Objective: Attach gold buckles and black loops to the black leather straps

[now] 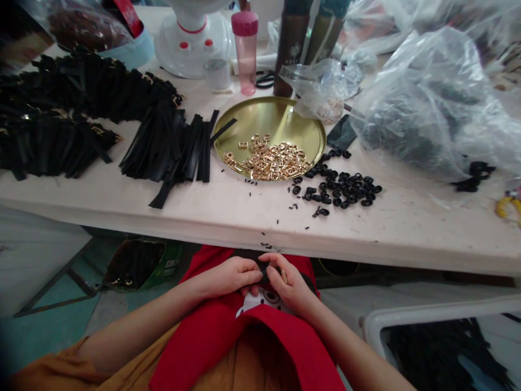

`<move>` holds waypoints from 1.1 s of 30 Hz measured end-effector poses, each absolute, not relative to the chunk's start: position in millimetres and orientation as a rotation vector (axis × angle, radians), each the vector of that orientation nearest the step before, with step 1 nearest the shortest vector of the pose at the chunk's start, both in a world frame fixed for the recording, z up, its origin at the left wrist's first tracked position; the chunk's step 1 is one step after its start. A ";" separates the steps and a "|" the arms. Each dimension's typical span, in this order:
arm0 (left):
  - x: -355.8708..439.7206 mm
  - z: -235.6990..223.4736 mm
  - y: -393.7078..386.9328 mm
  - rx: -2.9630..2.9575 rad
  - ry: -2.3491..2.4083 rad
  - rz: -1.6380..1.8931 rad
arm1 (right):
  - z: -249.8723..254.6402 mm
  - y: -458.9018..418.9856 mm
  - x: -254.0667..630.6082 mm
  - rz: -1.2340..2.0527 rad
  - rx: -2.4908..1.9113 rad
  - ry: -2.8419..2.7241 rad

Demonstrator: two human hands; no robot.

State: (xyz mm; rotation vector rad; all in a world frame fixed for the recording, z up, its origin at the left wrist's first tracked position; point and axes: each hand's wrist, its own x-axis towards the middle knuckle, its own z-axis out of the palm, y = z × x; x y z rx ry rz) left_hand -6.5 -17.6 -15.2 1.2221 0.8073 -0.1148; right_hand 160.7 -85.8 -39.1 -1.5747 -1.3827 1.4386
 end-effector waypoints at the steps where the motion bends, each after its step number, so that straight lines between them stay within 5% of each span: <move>1: -7.2 -15.7 -15.9 1.218 0.795 -0.118 | -41.0 -85.5 159.7 1.429 -1.596 -1.336; 26: -8.0 14.6 -0.8 1.571 0.823 -0.020 | -22.5 -65.0 152.1 1.452 -1.492 -1.177; 33: -56.6 14.5 65.3 2.146 1.633 0.312 | -27.2 0.4 143.1 1.001 -1.472 -1.449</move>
